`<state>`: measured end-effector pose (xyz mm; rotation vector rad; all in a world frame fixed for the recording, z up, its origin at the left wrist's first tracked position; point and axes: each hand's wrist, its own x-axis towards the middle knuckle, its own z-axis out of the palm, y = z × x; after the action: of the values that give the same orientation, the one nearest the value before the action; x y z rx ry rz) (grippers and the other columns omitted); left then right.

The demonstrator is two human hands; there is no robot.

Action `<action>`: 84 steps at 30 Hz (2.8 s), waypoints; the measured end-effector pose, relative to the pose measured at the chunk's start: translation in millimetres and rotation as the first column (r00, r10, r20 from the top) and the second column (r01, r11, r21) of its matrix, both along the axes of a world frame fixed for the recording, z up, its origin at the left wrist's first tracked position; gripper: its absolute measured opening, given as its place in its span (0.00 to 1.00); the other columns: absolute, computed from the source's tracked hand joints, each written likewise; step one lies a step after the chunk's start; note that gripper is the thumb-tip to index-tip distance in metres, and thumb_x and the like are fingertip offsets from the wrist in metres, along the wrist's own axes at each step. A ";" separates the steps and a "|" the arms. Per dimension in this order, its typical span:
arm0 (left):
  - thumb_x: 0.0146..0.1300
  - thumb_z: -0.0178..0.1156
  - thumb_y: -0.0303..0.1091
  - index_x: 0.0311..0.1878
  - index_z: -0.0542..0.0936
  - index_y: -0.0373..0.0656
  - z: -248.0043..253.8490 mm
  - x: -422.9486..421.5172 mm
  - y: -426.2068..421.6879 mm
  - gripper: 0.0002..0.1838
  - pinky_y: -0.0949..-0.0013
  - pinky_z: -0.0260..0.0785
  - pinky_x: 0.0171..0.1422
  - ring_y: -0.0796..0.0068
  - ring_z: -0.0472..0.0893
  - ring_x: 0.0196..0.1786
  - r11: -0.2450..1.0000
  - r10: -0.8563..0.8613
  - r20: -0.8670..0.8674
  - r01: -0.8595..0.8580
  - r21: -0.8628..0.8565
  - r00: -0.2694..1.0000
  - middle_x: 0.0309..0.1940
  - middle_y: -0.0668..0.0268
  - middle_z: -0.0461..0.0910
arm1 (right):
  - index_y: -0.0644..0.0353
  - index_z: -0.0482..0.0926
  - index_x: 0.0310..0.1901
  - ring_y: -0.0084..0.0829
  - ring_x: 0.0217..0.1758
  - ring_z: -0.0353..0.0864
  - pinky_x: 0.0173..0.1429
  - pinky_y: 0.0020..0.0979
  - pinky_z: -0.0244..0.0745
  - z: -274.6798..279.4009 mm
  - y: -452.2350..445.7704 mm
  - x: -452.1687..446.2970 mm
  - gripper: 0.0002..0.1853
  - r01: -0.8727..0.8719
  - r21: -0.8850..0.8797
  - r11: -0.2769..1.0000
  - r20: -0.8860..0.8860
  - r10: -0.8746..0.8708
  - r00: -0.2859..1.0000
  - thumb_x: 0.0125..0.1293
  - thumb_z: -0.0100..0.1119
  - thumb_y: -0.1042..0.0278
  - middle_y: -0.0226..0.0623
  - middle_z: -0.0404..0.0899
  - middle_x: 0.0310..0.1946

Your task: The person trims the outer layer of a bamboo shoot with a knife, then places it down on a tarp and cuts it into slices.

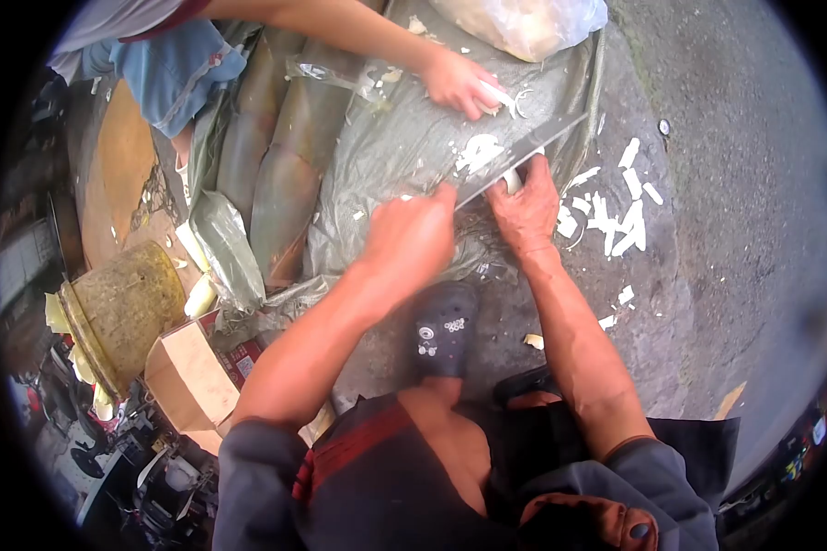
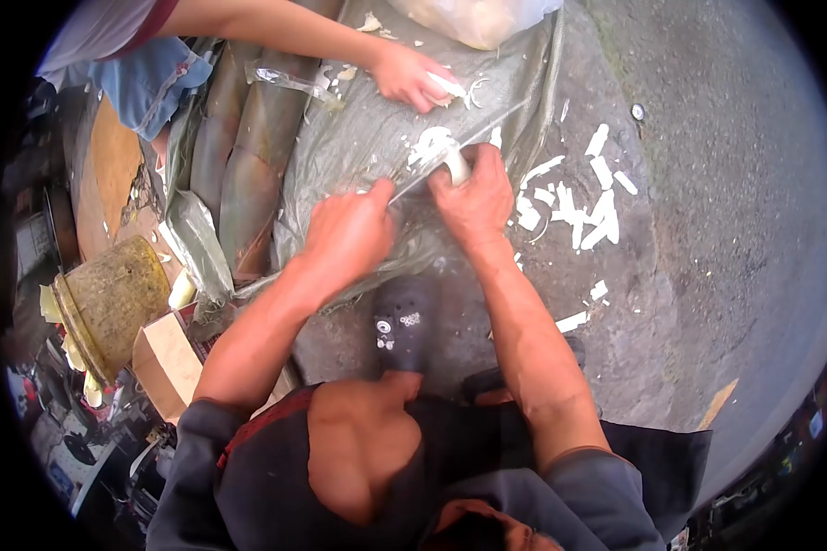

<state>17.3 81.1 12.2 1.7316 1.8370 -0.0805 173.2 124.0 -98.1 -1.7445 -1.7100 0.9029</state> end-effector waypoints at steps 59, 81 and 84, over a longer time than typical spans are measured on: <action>0.60 0.57 0.27 0.41 0.75 0.37 15.5 3.2 -14.3 0.07 0.40 0.74 0.41 0.39 0.83 0.33 0.996 0.038 0.003 -0.038 -0.080 0.999 0.26 0.44 0.82 | 0.62 0.76 0.45 0.54 0.42 0.81 0.48 0.48 0.76 2.1 -3.1 5.5 0.21 0.018 -0.063 0.998 -0.103 -0.025 0.994 0.53 0.68 0.61 0.48 0.81 0.38; 0.61 0.56 0.27 0.44 0.76 0.36 -7.7 5.9 4.0 0.09 0.42 0.74 0.44 0.39 0.84 0.36 0.998 0.047 0.022 -0.046 -0.041 0.999 0.27 0.44 0.83 | 0.63 0.76 0.40 0.52 0.42 0.81 0.49 0.45 0.76 -2.5 -2.5 9.8 0.17 0.029 -0.103 0.994 -0.174 -0.047 0.984 0.53 0.66 0.62 0.49 0.80 0.37; 0.61 0.57 0.27 0.43 0.74 0.36 25.1 4.8 -20.6 0.08 0.40 0.74 0.42 0.39 0.83 0.32 0.995 0.040 -0.016 -0.041 -0.090 0.999 0.25 0.44 0.82 | 0.64 0.74 0.41 0.53 0.41 0.81 0.47 0.46 0.76 -7.8 -4.4 4.9 0.18 0.044 -0.099 0.994 -0.227 -0.066 0.972 0.53 0.68 0.63 0.50 0.80 0.36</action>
<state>22.0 60.5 37.3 1.6351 1.8491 -0.1576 178.1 119.6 -105.9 -1.6642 -1.4847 1.1289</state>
